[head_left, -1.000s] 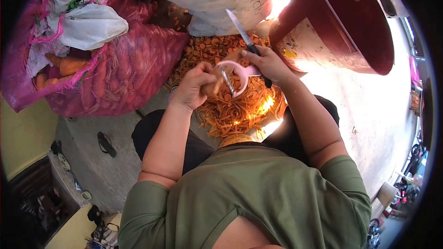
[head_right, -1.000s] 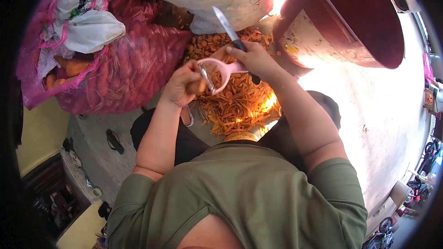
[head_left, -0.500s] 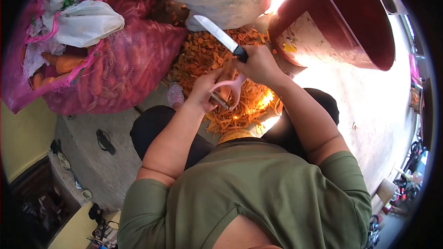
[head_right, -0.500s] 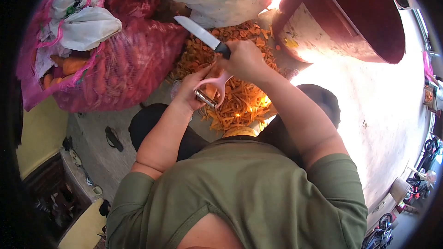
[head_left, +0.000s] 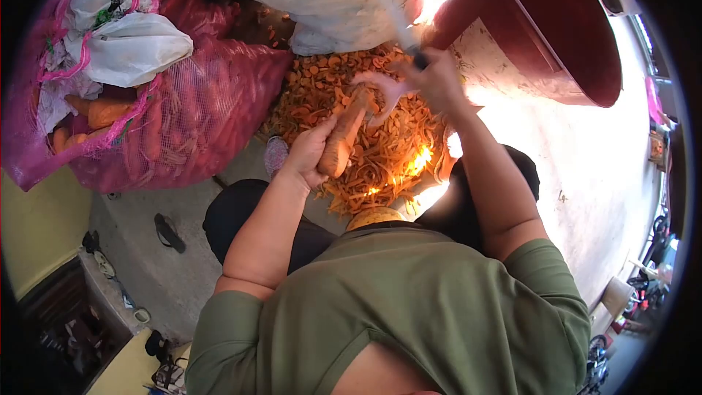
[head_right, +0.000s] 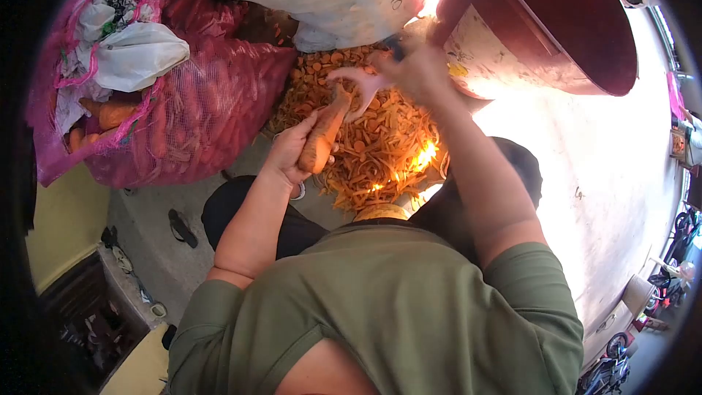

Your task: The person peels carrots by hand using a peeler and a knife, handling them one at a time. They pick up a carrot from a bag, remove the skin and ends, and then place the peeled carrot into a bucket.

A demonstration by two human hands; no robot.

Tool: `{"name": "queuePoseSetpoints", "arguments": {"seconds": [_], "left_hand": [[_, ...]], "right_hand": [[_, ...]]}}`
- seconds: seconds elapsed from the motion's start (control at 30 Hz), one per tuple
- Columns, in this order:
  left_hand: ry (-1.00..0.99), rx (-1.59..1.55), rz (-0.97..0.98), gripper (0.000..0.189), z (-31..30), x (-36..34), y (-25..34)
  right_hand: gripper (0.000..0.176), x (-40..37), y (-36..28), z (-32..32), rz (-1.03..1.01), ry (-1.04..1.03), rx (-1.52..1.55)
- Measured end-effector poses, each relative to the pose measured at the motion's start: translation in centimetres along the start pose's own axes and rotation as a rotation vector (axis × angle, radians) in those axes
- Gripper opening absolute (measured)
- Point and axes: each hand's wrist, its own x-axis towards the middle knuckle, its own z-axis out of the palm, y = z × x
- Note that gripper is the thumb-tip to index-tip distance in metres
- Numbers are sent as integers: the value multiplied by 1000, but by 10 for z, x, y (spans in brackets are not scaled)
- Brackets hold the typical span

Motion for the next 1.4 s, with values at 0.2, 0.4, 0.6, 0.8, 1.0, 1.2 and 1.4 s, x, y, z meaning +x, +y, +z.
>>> {"name": "queuePoseSetpoints", "arguments": {"seconds": [0.2,0.4,0.6,0.8,1.0,1.2,1.4], "left_hand": [[-43,-38,35,29,-3,9,-13],[-116,50,-7,33,-1,-2,-3],[-9,-34,-10,33,7,-2,0],[-175,51,-52,34,-14,4,-2],[-108,13,-42,34,-8,1,3],[-88,58,-62,36,-1,2,-2],[-165,36,-76,36,-5,-6,8]], "right_hand": [[20,-41,-40,29,-213,-154,-215],[20,19,5,-12,72,193,-190],[28,-39,-40,33,-194,-209,-59],[23,6,-7,11,-110,40,-344],[19,3,-5,14,-79,50,-37],[22,-20,-20,34,-146,-176,-121],[20,23,19,2,-22,187,-90]]}}
